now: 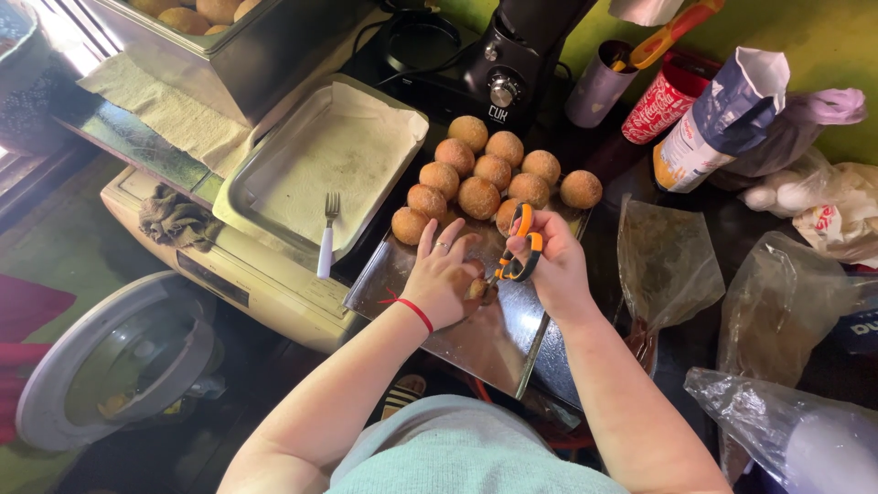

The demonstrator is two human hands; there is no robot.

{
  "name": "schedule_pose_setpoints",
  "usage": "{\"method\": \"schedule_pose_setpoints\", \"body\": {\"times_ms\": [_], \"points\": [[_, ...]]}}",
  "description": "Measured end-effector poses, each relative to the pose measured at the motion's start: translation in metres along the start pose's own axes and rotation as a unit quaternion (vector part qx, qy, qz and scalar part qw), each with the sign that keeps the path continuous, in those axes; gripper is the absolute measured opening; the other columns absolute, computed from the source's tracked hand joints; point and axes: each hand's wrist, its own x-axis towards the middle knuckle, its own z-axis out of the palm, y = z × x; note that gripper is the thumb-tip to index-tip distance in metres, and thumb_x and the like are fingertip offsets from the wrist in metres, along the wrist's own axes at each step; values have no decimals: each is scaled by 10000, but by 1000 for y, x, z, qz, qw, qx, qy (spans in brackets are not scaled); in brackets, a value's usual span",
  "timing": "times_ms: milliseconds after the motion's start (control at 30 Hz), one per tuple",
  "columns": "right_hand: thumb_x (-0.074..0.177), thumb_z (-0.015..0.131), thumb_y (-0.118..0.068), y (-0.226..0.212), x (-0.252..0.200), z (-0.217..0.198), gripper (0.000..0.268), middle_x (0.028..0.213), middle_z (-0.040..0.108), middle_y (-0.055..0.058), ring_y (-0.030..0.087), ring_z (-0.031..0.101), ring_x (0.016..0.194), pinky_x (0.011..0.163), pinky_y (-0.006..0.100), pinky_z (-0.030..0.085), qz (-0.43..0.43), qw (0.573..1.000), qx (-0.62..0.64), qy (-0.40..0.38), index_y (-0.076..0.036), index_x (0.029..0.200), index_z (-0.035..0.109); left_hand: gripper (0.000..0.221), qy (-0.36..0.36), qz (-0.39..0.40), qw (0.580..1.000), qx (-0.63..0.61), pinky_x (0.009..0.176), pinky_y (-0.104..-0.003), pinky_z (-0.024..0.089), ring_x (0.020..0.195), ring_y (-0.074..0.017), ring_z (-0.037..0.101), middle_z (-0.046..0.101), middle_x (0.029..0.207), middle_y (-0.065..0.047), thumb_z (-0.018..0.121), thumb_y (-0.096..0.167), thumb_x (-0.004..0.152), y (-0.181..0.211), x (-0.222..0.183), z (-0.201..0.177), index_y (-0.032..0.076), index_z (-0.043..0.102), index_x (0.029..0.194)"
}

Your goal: Checking dough balls in a deep fryer using a fork and organizing them on a metal tray.

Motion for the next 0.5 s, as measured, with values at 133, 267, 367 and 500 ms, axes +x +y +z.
{"method": "schedule_pose_setpoints", "body": {"times_ms": [133,267,367,500], "points": [[1016,826,-241,3,4,-3,282,955,659,59,94,617,855,734,235,549,3,1000,-18,24,-43,1154,679,348,12,7,1000,-1,1334,-713,101,1630,-372,305,557,1503,-47,836,418,689,0,-1,4,236,780,980],[1038,814,-277,1,2,-1,253,821,635,39,66,591,724,666,194,525,-8,998,-20,60,-50,1077,709,332,9,3,1000,-15,1338,-700,86,1631,-360,303,566,1501,-33,844,408,691,1,-3,-1,231,802,969],[1028,834,-307,32,6,-13,286,760,648,47,62,614,672,633,187,531,-23,996,-4,83,-46,980,726,352,2,-5,1000,-7,1338,-695,99,1627,-350,307,570,1488,-24,863,404,686,2,-5,-5,237,801,990],[1027,832,-351,25,7,-14,326,739,649,41,56,623,648,622,191,539,-31,996,2,89,-45,971,734,317,-25,-19,999,15,1336,-694,95,1624,-338,304,571,1488,4,876,433,696,-4,-5,-4,286,811,969]]}}
